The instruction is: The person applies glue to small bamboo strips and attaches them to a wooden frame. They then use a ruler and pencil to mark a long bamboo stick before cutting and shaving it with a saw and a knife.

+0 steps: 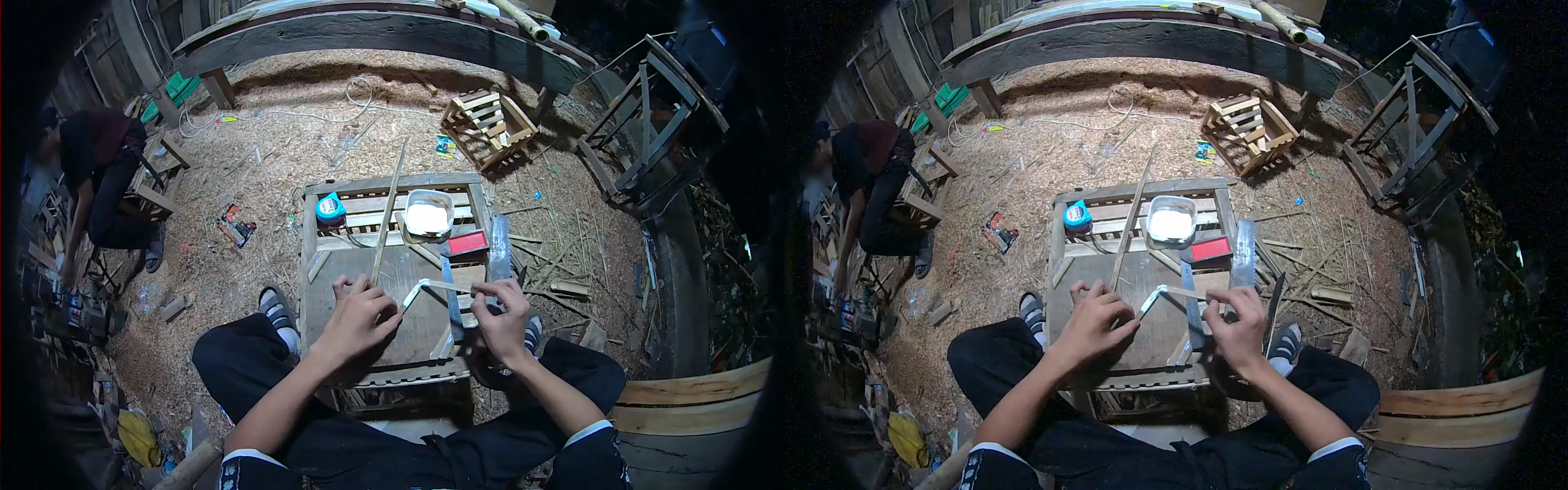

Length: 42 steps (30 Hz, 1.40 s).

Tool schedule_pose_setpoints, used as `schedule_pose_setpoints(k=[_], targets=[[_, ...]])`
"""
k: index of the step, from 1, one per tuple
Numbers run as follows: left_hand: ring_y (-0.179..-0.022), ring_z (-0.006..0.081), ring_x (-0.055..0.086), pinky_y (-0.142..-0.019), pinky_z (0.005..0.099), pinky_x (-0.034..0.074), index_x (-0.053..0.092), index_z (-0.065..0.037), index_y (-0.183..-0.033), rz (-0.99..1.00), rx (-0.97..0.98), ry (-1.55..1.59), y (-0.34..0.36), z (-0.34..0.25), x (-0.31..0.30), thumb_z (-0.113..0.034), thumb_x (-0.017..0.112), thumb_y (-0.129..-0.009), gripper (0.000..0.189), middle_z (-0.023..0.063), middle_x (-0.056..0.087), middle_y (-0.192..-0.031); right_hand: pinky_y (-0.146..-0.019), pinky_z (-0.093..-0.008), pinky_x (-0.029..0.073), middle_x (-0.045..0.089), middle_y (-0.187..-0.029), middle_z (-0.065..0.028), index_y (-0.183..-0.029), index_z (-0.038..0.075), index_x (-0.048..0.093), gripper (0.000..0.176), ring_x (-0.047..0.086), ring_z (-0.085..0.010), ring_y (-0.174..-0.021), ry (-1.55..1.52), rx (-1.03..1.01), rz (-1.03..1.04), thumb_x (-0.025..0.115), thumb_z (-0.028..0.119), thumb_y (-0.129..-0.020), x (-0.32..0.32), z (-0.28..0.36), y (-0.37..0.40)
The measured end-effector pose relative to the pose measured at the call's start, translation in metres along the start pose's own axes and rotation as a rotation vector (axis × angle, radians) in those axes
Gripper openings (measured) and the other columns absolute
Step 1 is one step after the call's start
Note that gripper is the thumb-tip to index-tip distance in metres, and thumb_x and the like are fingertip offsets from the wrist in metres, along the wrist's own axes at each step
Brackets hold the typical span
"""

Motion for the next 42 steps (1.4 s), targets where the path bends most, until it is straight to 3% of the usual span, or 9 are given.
schedule_pose_setpoints(k=[5,8,14,16,20,24,29,36,42], targets=[[-0.109,0.0226,0.056,-0.104,0.0527,0.022,0.078,-0.012,-0.090,-0.006,0.002,-0.013,0.000,0.000,-0.001,-0.029,0.081,-0.088,0.017,0.0017,0.070,-0.093,-0.064,-0.0364,0.052,0.074,-0.087,-0.0109,-0.097,0.003,0.080,0.015,0.068,-0.0245,-0.084,0.009,-0.141,0.014,0.076,0.004,-0.083,0.002,0.010,0.006],[-0.111,0.0242,0.057,-0.103,0.0545,0.025,0.077,-0.012,-0.092,0.011,-0.006,0.007,0.000,-0.001,-0.002,-0.029,0.079,-0.089,0.018,0.0043,0.070,-0.095,-0.064,-0.0362,0.053,0.074,-0.087,-0.0107,-0.098,0.004,0.080,0.016,0.068,-0.0247,-0.084,0.020,-0.061,0.012,0.076,0.004,-0.083,0.002,0.004,0.002],[-0.111,0.0242,0.057,-0.103,0.0542,0.025,0.077,-0.012,-0.092,-0.005,-0.004,0.004,0.000,0.000,-0.001,-0.029,0.079,-0.088,0.018,0.0040,0.070,-0.095,-0.071,-0.0370,0.054,0.074,-0.088,-0.0102,-0.098,0.004,0.080,0.016,0.069,-0.0253,-0.085,-0.001,-0.073,-0.016,0.077,0.004,-0.082,-0.001,0.006,0.003],[-0.111,0.0243,0.057,-0.104,0.0542,0.025,0.077,-0.012,-0.092,-0.009,0.002,-0.002,0.000,0.000,-0.001,-0.029,0.079,-0.088,0.018,0.0039,0.070,-0.095,-0.070,-0.0366,0.054,0.074,-0.088,-0.0099,-0.098,0.005,0.080,0.016,0.069,-0.0241,-0.085,0.051,-0.162,0.009,0.077,0.004,-0.082,0.003,0.008,0.005],[-0.111,0.0245,0.056,-0.104,0.0544,0.024,0.077,-0.011,-0.091,-0.013,-0.002,0.012,0.001,0.000,-0.001,-0.029,0.079,-0.088,0.018,0.0039,0.070,-0.094,-0.072,-0.0382,0.054,0.074,-0.088,-0.0104,-0.097,0.005,0.080,0.017,0.068,-0.0258,-0.084,0.009,-0.085,-0.039,0.077,0.003,-0.080,-0.004,0.008,-0.001],[-0.110,0.0237,0.056,-0.104,0.0543,0.023,0.077,-0.012,-0.091,0.001,-0.004,-0.008,0.000,0.000,-0.001,-0.028,0.080,-0.088,0.016,0.0025,0.070,-0.094,-0.071,-0.0378,0.054,0.074,-0.087,-0.0105,-0.097,0.004,0.080,0.018,0.068,-0.0269,-0.083,0.007,-0.236,0.008,0.076,0.001,-0.079,0.002,0.015,0.007],[-0.110,0.0244,0.057,-0.104,0.0543,0.025,0.077,-0.011,-0.090,-0.010,-0.005,0.006,0.000,-0.001,-0.002,-0.027,0.079,-0.088,0.017,0.0039,0.070,-0.094,-0.072,-0.0378,0.053,0.075,-0.088,-0.0097,-0.096,0.003,0.079,0.017,0.068,-0.0252,-0.083,0.000,-0.086,-0.025,0.077,0.003,-0.079,0.002,0.007,0.004],[-0.110,0.0241,0.057,-0.104,0.0539,0.025,0.077,-0.012,-0.091,-0.018,0.010,-0.003,0.000,-0.002,-0.003,-0.027,0.079,-0.088,0.016,0.0036,0.070,-0.093,-0.072,-0.0383,0.053,0.075,-0.088,-0.0105,-0.097,0.004,0.080,0.018,0.067,-0.0261,-0.084,0.023,-0.199,0.003,0.076,0.003,-0.080,0.006,0.013,0.009],[-0.111,0.0239,0.057,-0.103,0.0530,0.025,0.077,-0.012,-0.091,-0.019,0.011,-0.012,0.001,0.000,-0.001,-0.027,0.079,-0.088,0.016,0.0033,0.070,-0.094,-0.072,-0.0385,0.054,0.073,-0.086,-0.0114,-0.093,0.003,0.079,0.014,0.067,-0.0278,-0.084,0.003,-0.105,-0.044,0.076,0.002,-0.079,-0.001,0.009,0.004]])
Point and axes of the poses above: each hand's wrist, its own y-axis away from the middle knuckle, its own x-axis out of the palm, z = x × y, the point moved 6 cm from there along -y, towards the middle knuckle
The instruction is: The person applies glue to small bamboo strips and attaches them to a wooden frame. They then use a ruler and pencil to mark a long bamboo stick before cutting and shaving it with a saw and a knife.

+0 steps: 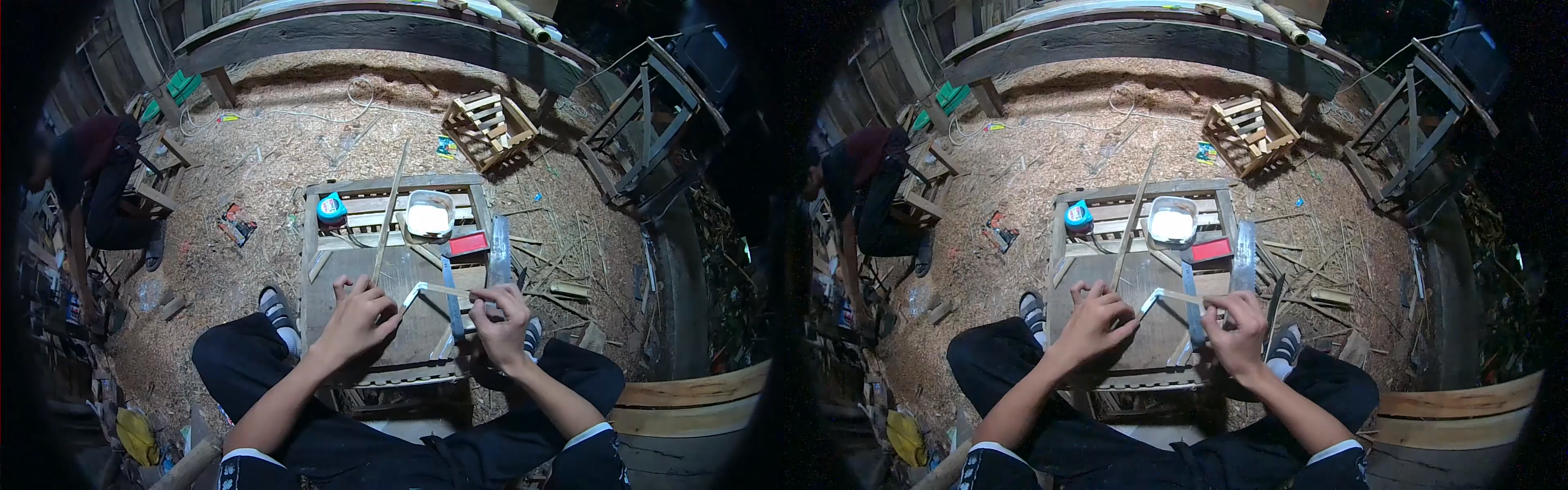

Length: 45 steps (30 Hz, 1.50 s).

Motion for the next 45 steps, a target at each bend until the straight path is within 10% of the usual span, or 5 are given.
schedule_pose_setpoints(k=[45], targets=[[-0.111,0.0243,0.057,-0.104,0.0537,0.025,0.077,-0.012,-0.093,0.013,-0.006,0.021,0.000,-0.001,-0.001,-0.027,0.079,-0.089,0.016,0.0038,0.071,-0.095,-0.075,-0.0388,0.055,0.075,-0.089,-0.0098,-0.094,0.003,0.079,0.015,0.069,-0.0271,-0.087,0.035,-0.057,0.022,0.076,0.003,-0.079,0.002,-0.001,-0.004]])
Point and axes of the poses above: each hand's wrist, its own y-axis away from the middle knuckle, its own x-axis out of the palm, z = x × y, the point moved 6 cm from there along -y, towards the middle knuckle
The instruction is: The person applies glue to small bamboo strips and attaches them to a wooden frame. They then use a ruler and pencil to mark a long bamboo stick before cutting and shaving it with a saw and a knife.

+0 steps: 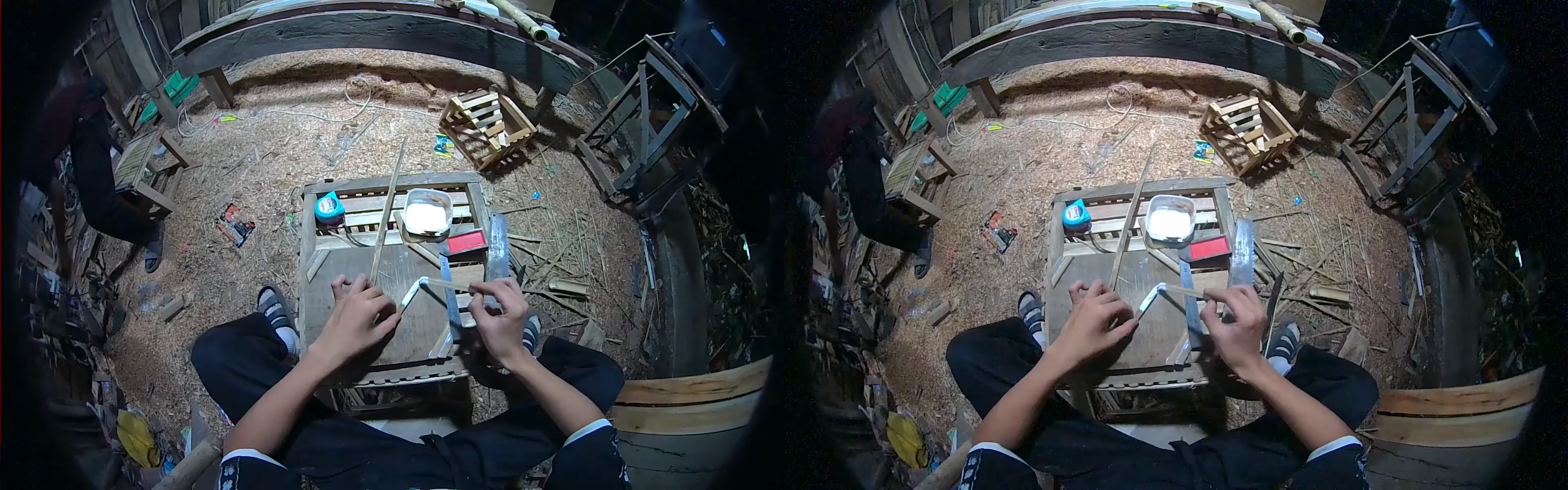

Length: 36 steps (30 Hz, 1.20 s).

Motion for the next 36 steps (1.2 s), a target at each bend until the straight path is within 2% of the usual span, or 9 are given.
schedule_pose_setpoints(k=[3,7,13,21,25,28,31,33,36], targets=[[-0.110,0.0245,0.057,-0.103,0.0538,0.025,0.077,-0.012,-0.093,-0.005,0.001,-0.009,0.000,0.000,0.000,-0.027,0.079,-0.089,0.016,0.0039,0.071,-0.095,-0.078,-0.0387,0.055,0.075,-0.089,-0.0101,-0.094,0.004,0.079,0.016,0.069,-0.0276,-0.087,-0.014,0.012,-0.027,0.076,0.003,-0.079,-0.002,0.002,-0.001],[-0.111,0.0246,0.057,-0.103,0.0538,0.025,0.077,-0.012,-0.092,0.005,-0.005,-0.014,0.000,0.000,0.000,-0.027,0.079,-0.089,0.015,0.0039,0.070,-0.095,-0.076,-0.0387,0.054,0.075,-0.089,-0.0100,-0.095,0.004,0.079,0.016,0.068,-0.0274,-0.087,-0.018,0.016,0.038,0.076,0.002,-0.079,0.005,0.001,0.002],[-0.111,0.0242,0.057,-0.103,0.0538,0.025,0.077,-0.012,-0.092,-0.007,0.004,-0.014,0.000,0.000,-0.001,-0.027,0.079,-0.089,0.015,0.0038,0.070,-0.095,-0.078,-0.0386,0.055,0.076,-0.090,-0.0102,-0.096,0.002,0.079,0.017,0.069,-0.0279,-0.088,0.014,-0.068,-0.016,0.076,0.002,-0.079,0.001,0.007,-0.002],[-0.110,0.0231,0.056,-0.104,0.0532,0.022,0.077,-0.013,-0.092,-0.006,0.011,-0.028,0.001,0.003,0.003,-0.029,0.080,-0.089,0.017,0.0015,0.070,-0.095,-0.080,-0.0393,0.055,0.076,-0.090,-0.0107,-0.096,0.003,0.079,0.017,0.069,-0.0285,-0.089,0.011,-0.017,-0.015,0.076,0.002,-0.080,0.001,0.004,-0.004],[-0.111,0.0243,0.056,-0.104,0.0538,0.025,0.077,-0.012,-0.092,-0.001,0.005,-0.016,0.001,0.000,0.001,-0.027,0.078,-0.089,0.016,0.0038,0.070,-0.094,-0.077,-0.0387,0.055,0.076,-0.090,-0.0095,-0.096,0.004,0.079,0.016,0.069,-0.0277,-0.089,0.039,-0.047,0.034,0.076,0.003,-0.079,0.004,0.008,-0.001],[-0.111,0.0248,0.056,-0.104,0.0538,0.025,0.077,-0.012,-0.093,0.003,0.005,-0.007,0.001,0.000,0.000,-0.027,0.078,-0.089,0.016,0.0040,0.070,-0.094,-0.077,-0.0381,0.055,0.076,-0.089,-0.0088,-0.096,0.004,0.080,0.017,0.069,-0.0268,-0.088,0.018,0.019,-0.006,0.077,0.004,-0.079,0.002,0.003,-0.003],[-0.111,0.0251,0.056,-0.104,0.0538,0.025,0.077,-0.012,-0.093,0.001,0.007,-0.018,0.001,0.000,0.000,-0.027,0.078,-0.089,0.016,0.0041,0.070,-0.095,-0.076,-0.0382,0.054,0.076,-0.088,-0.0085,-0.095,0.004,0.080,0.017,0.069,-0.0262,-0.087,0.020,-0.062,-0.027,0.077,0.004,-0.079,-0.001,0.009,-0.002],[-0.111,0.0251,0.056,-0.104,0.0538,0.025,0.077,-0.012,-0.093,0.003,0.007,-0.013,0.000,-0.001,0.000,-0.027,0.078,-0.089,0.016,0.0041,0.070,-0.095,-0.074,-0.0384,0.054,0.076,-0.088,-0.0083,-0.095,0.004,0.080,0.016,0.069,-0.0263,-0.086,0.021,-0.038,0.024,0.077,0.003,-0.080,0.004,0.007,0.001],[-0.111,0.0251,0.056,-0.104,0.0538,0.025,0.077,-0.012,-0.092,0.004,0.005,-0.005,0.000,-0.001,0.000,-0.027,0.078,-0.089,0.016,0.0040,0.070,-0.094,-0.074,-0.0385,0.054,0.075,-0.088,-0.0088,-0.095,0.004,0.080,0.016,0.068,-0.0269,-0.086,0.016,-0.006,-0.016,0.076,0.002,-0.079,0.000,0.003,-0.005]])
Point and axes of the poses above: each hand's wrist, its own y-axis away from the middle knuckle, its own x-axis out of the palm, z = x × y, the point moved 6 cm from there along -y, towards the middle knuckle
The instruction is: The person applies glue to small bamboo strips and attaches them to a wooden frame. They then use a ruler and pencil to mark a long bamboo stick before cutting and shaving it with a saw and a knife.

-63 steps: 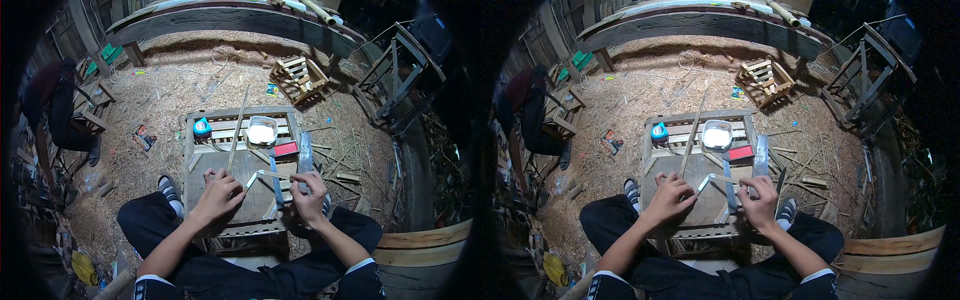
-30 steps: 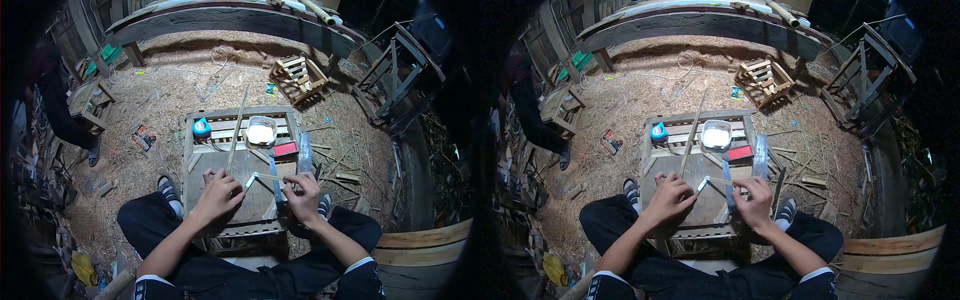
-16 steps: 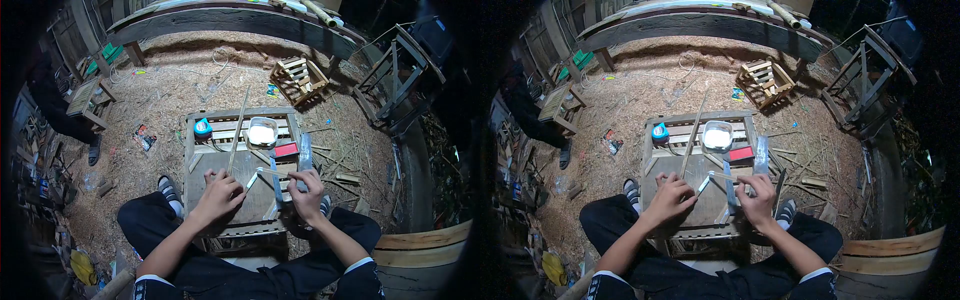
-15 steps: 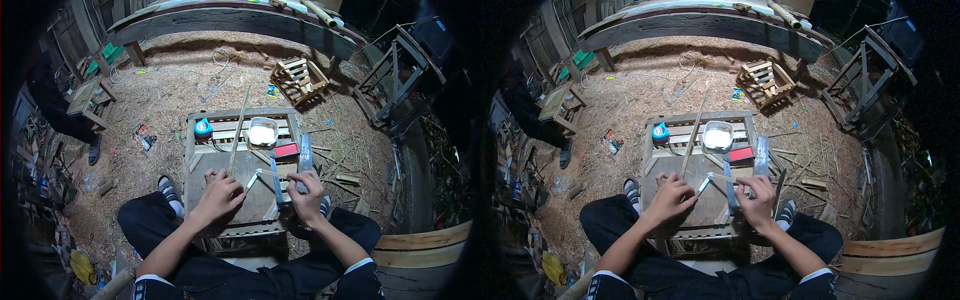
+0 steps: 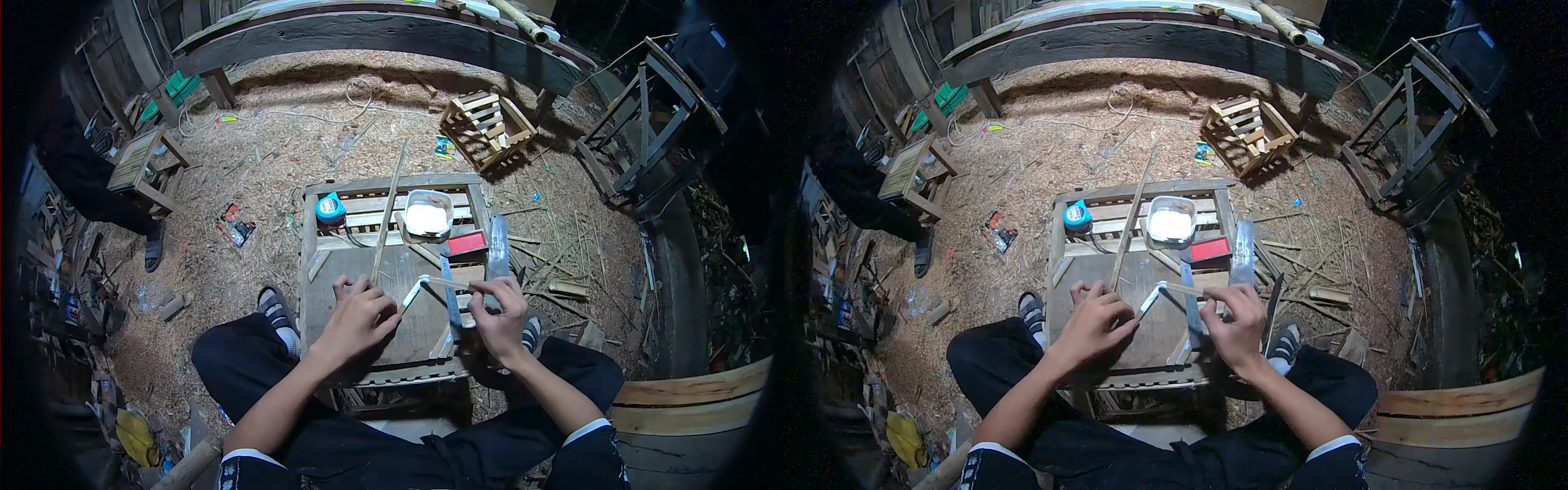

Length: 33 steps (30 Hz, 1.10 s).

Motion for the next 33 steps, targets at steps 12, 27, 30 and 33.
schedule_pose_setpoints(k=[12,27,30,33], targets=[[-0.111,0.0246,0.056,-0.104,0.0533,0.025,0.077,-0.013,-0.093,-0.012,0.011,-0.028,0.001,0.001,0.000,-0.028,0.078,-0.089,0.016,0.0036,0.070,-0.095,-0.076,-0.0357,0.054,0.075,-0.088,-0.0085,-0.096,0.002,0.079,0.016,0.067,-0.0247,-0.087,-0.026,-0.073,0.061,0.076,0.000,-0.080,0.003,0.009,0.009],[-0.111,0.0241,0.057,-0.104,0.0542,0.025,0.076,-0.012,-0.093,-0.001,0.001,-0.014,0.000,0.000,0.000,-0.028,0.078,-0.089,0.016,0.0037,0.070,-0.095,-0.075,-0.0395,0.055,0.076,-0.089,-0.0097,-0.093,0.002,0.079,0.015,0.069,-0.0275,-0.084,-0.046,-0.012,0.018,0.075,0.001,-0.079,0.000,0.004,0.009],[-0.111,0.0243,0.057,-0.104,0.0542,0.025,0.076,-0.012,-0.093,-0.003,0.006,-0.026,0.001,0.000,0.000,-0.028,0.078,-0.089,0.016,0.0038,0.070,-0.095,-0.078,-0.0400,0.056,0.076,-0.088,-0.0109,-0.094,0.002,0.079,0.015,0.069,-0.0293,-0.086,-0.061,-0.066,0.093,0.076,0.002,-0.079,0.005,0.015,0.016],[-0.111,0.0244,0.057,-0.104,0.0542,0.025,0.076,-0.012,-0.093,-0.007,0.005,-0.025,0.001,0.001,0.000,-0.028,0.078,-0.089,0.016,0.0038,0.070,-0.095,-0.080,-0.0403,0.056,0.076,-0.088,-0.0115,-0.094,0.002,0.079,0.015,0.070,-0.0297,-0.087,-0.063,-0.074,0.091,0.076,0.002,-0.079,0.004,0.019,0.016]])
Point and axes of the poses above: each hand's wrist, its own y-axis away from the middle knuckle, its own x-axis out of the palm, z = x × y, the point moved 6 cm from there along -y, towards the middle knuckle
